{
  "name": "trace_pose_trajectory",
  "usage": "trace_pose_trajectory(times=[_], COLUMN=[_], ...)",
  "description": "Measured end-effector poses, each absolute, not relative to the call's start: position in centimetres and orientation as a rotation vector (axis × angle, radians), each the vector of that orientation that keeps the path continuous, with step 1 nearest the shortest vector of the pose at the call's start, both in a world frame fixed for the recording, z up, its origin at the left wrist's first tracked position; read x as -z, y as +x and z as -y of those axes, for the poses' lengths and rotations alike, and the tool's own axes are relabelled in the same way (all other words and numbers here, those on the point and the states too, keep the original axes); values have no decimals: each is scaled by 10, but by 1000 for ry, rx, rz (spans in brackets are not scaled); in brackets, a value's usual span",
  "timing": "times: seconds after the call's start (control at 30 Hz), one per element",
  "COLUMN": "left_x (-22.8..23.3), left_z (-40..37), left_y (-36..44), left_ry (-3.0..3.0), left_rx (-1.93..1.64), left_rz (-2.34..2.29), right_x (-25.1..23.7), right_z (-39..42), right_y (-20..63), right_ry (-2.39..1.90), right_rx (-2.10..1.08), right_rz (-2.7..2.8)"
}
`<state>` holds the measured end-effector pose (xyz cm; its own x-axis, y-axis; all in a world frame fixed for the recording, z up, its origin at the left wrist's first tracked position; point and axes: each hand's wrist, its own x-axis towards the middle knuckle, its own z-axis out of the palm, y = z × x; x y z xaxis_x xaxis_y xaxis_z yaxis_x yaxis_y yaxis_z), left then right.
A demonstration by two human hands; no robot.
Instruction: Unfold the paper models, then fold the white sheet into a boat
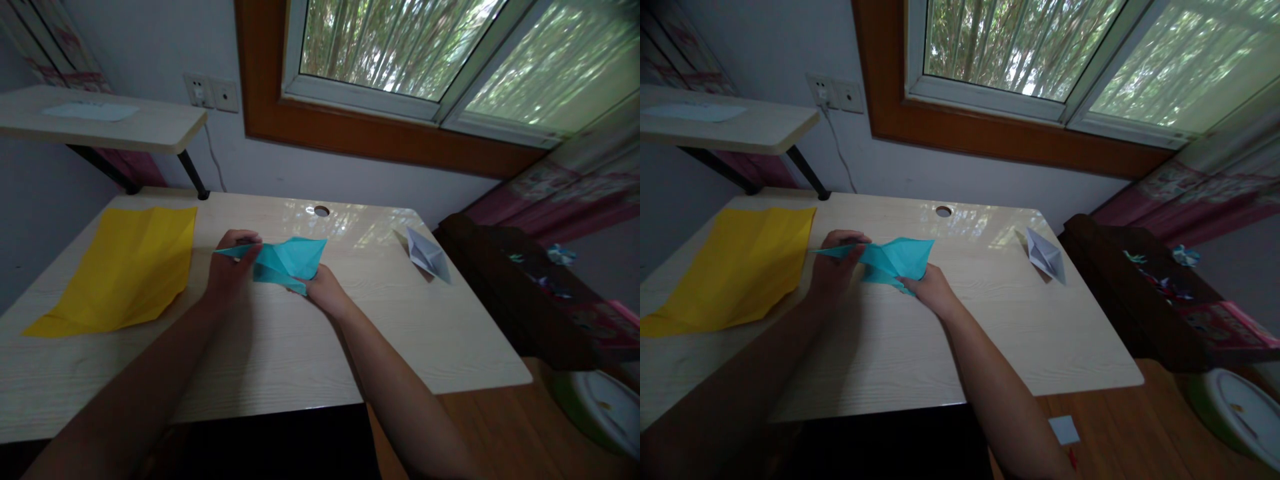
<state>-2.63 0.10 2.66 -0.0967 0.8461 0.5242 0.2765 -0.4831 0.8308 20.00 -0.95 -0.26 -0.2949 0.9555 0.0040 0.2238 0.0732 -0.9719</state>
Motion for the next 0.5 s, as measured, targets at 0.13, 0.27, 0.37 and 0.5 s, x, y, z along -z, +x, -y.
trace_pose_trajectory(times=[0.13, 0.27, 0.37, 0.5], left_x=[-16, -7, -5, -1], left_z=[-8, -14, -16, -20], left_y=[-25, -26, -28, -33], left_ry=[1712, 1819, 1881, 2009], left_rx=[-1479, -1422, -1404, -1409], left_rz=[-1122, -1098, -1021, -991], right_x=[2, 6, 8, 9], right_z=[10, 8, 7, 4], right_y=[197, 198, 201, 203], right_ry=[-1137, -1108, -1078, -1090], right_rx=[-1442, -1526, -1553, -1546], right_rz=[1471, 1215, 1144, 1169])
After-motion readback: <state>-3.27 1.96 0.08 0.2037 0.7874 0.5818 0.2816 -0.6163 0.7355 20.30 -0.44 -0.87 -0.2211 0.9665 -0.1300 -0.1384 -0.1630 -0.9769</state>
